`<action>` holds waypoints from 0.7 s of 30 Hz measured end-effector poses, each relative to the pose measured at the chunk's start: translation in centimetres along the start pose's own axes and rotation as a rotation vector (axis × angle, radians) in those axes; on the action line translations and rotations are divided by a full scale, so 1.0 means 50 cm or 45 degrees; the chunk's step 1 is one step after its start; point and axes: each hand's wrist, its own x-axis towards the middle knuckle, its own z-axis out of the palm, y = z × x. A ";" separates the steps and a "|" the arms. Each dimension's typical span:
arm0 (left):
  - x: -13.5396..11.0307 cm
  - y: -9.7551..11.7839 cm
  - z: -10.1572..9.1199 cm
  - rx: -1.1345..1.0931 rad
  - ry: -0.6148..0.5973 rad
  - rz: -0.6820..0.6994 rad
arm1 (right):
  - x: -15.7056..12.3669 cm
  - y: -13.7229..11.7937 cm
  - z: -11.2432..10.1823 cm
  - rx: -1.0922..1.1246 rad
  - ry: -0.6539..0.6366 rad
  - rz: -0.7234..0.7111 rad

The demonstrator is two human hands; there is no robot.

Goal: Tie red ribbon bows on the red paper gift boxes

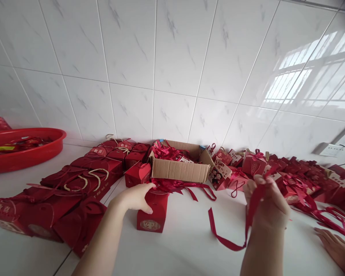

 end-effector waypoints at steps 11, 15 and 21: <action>0.023 0.061 0.043 0.232 0.154 -0.141 | 0.020 0.052 0.142 -0.445 -0.359 0.584; 0.026 0.052 0.046 0.195 0.226 0.034 | 0.020 0.088 0.170 -0.670 -0.510 0.640; 0.021 0.051 0.049 0.176 0.084 0.266 | 0.017 0.120 0.194 -0.724 -0.666 0.660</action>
